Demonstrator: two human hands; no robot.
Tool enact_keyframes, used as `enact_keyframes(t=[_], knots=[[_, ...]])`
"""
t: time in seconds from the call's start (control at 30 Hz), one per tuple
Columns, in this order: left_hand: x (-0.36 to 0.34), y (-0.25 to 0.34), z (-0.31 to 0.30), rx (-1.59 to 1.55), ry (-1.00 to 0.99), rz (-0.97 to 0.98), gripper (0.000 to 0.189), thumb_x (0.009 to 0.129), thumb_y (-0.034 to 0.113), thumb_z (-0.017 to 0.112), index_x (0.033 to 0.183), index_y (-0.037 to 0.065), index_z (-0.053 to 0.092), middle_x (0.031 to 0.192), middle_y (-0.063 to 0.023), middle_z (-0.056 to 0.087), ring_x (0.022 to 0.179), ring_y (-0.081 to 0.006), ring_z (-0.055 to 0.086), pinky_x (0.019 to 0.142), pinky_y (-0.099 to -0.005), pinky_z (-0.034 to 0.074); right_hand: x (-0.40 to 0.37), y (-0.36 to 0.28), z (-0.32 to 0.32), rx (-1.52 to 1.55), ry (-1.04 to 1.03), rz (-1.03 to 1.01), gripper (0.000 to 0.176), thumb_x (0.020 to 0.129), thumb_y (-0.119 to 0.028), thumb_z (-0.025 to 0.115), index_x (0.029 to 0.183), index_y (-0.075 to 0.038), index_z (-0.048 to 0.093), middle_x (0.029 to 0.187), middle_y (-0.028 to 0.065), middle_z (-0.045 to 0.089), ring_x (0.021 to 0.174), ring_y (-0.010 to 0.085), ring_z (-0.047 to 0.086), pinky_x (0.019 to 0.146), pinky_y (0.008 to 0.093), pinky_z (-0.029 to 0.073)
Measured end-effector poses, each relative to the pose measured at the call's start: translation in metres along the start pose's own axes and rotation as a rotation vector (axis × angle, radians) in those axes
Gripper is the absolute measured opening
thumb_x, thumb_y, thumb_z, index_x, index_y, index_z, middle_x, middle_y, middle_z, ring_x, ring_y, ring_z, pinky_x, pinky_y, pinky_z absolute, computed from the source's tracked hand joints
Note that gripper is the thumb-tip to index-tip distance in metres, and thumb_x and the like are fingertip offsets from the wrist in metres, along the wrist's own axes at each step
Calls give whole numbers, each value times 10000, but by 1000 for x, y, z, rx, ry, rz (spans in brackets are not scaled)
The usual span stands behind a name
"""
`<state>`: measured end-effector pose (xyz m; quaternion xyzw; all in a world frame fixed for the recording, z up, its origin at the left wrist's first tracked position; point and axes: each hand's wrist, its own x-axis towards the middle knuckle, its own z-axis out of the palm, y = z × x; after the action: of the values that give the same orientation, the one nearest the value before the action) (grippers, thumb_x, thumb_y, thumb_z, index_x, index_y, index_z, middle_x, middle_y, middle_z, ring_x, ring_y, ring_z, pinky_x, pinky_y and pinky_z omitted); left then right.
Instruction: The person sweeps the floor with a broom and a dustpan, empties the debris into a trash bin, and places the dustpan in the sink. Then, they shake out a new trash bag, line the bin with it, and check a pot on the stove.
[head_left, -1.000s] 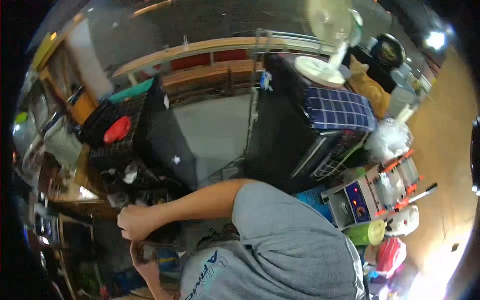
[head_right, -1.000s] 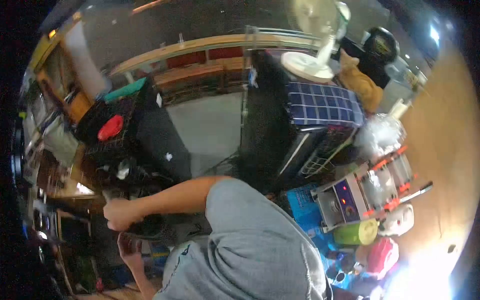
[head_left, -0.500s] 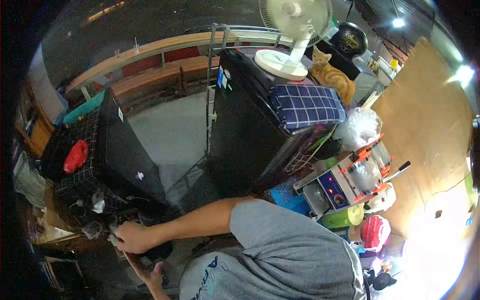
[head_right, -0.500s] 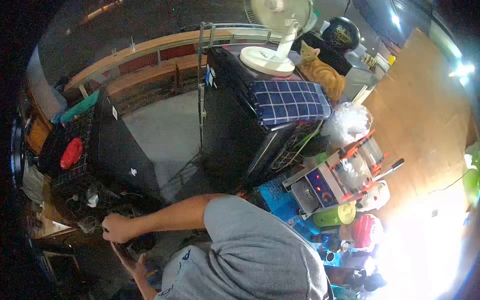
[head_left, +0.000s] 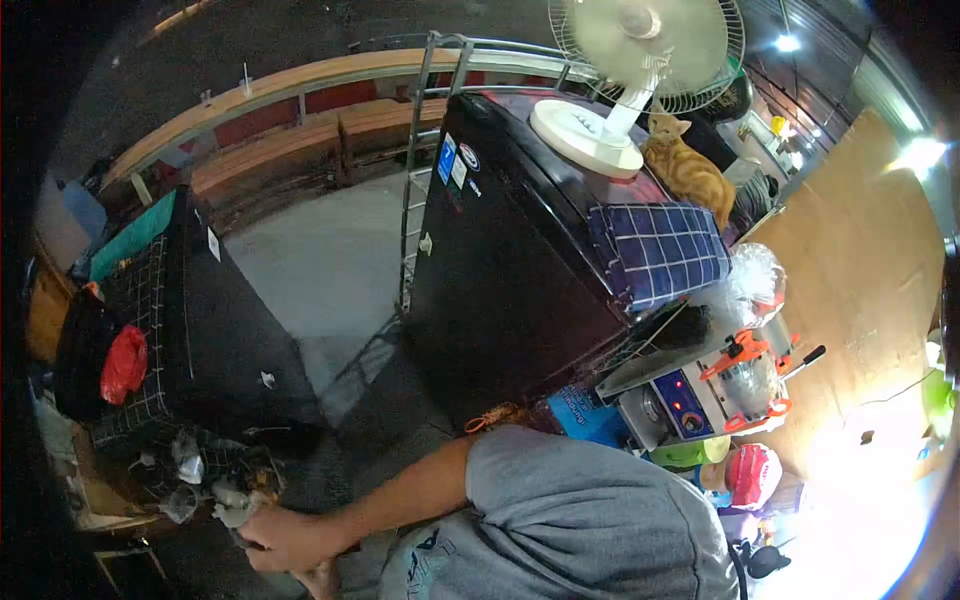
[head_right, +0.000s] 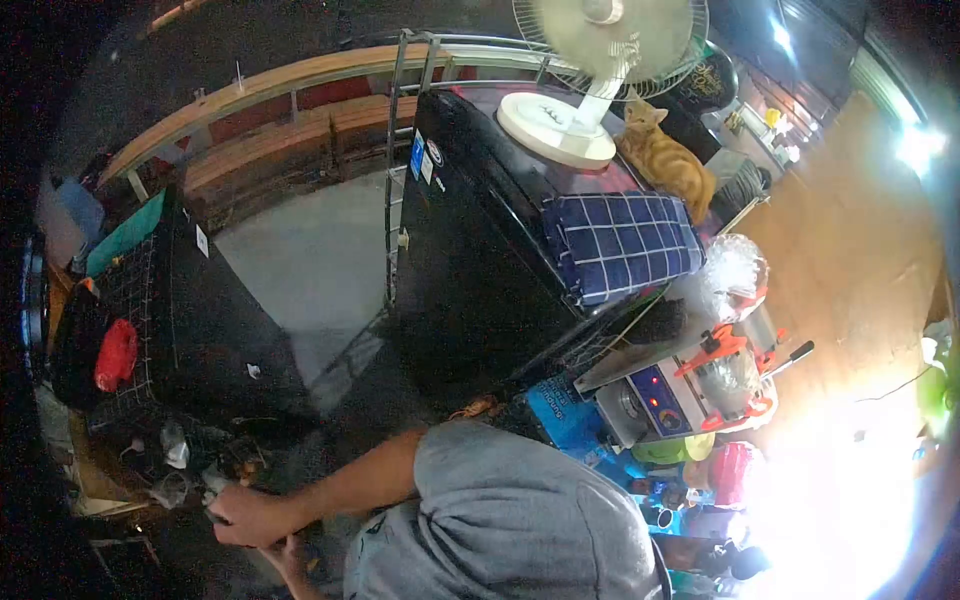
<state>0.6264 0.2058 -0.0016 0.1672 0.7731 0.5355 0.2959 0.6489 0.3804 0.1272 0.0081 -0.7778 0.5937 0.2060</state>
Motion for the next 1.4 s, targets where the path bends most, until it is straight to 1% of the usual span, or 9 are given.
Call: enact_keyframes(t=[0.07, 0.13, 0.27, 0.53, 0.7, 0.9, 1.0, 1.07, 1.4], knots=[[2, -6, -7, -33, 44, 29, 840, 753, 159, 735, 1438, 17, 269, 1386, -192, 400, 1238, -312, 439, 1008, -450, 397, 1, -37, -32, 215, -47, 174, 360, 813, -221, 568, 577, 20, 442, 478, 134, 379, 413, 243, 347, 469, 441, 359], [13, -6, -12, -37, 66, 59, 775, 773, 167, 715, 1413, 16, 304, 1358, -190, 425, 1208, -305, 456, 991, -442, 406, 10, -17, -14, -1, 285, 16, 334, 780, -227, 580, 614, 32, 451, 482, 136, 356, 413, 274, 344, 477, 460, 358], [29, -7, -11, -72, 111, 78, 651, 812, 182, 677, 1363, 15, 374, 1300, -184, 475, 1148, -291, 489, 956, -426, 424, 7, -16, -33, 104, -98, 137, 326, 741, -237, 604, 630, 42, 478, 497, 173, 407, 432, 315, 407, 496, 475, 373], [49, -10, -15, -108, 162, 108, 432, 891, 213, 601, 1263, 13, 513, 1186, -173, 574, 1028, -263, 556, 885, -394, 460, 6, 7, -31, 60, 70, 124, 299, 714, -225, 655, 631, 54, 585, 526, 207, 525, 464, 304, 573, 482, 436, 463], [54, -8, -25, -133, 196, 146, 345, 939, 232, 553, 1201, 11, 600, 1115, -166, 636, 954, -246, 598, 842, -374, 483, 10, 17, -31, -110, -171, 235, 361, 820, -284, 613, 702, 48, 534, 684, 236, 545, 646, 345, 584, 619, 465, 455], [62, -42, -70, -207, 136, 242, 337, 982, 232, 497, 1154, -7, 660, 1073, -164, 677, 900, -239, 624, 803, -363, 499, 8, 3, -24, -122, -150, 106, 375, 802, -268, 609, 661, 59, 491, 564, 214, 474, 532, 332, 527, 549, 471, 420], [50, -47, -82, 337, 143, 383, 311, 966, 225, 528, 1095, -9, 686, 975, -161, 697, 782, -227, 621, 704, -349, 499, 6, -26, -24, -165, -144, 126, 343, 760, -271, 600, 676, 60, 565, 566, 201, 517, 528, 363, 543, 517, 490, 438], [24, 12, -53, -602, 297, 29, 305, 945, 262, 576, 1046, 7, 709, 896, -149, 707, 706, -209, 607, 656, -364, 496, 3, -44, -32, -102, -185, 161, 351, 763, -278, 601, 682, 61, 566, 586, 208, 509, 570, 372, 542, 555, 513, 435], [-76, 93, -62, -159, 284, 299, 287, 972, 166, 466, 1089, -14, 656, 945, -117, 672, 831, -185, 629, 730, -352, 515, -38, -107, 14, -193, -235, 152, 472, 774, -418, 625, 739, 50, 572, 711, 240, 575, 731, 388, 616, 624, 488, 476]])
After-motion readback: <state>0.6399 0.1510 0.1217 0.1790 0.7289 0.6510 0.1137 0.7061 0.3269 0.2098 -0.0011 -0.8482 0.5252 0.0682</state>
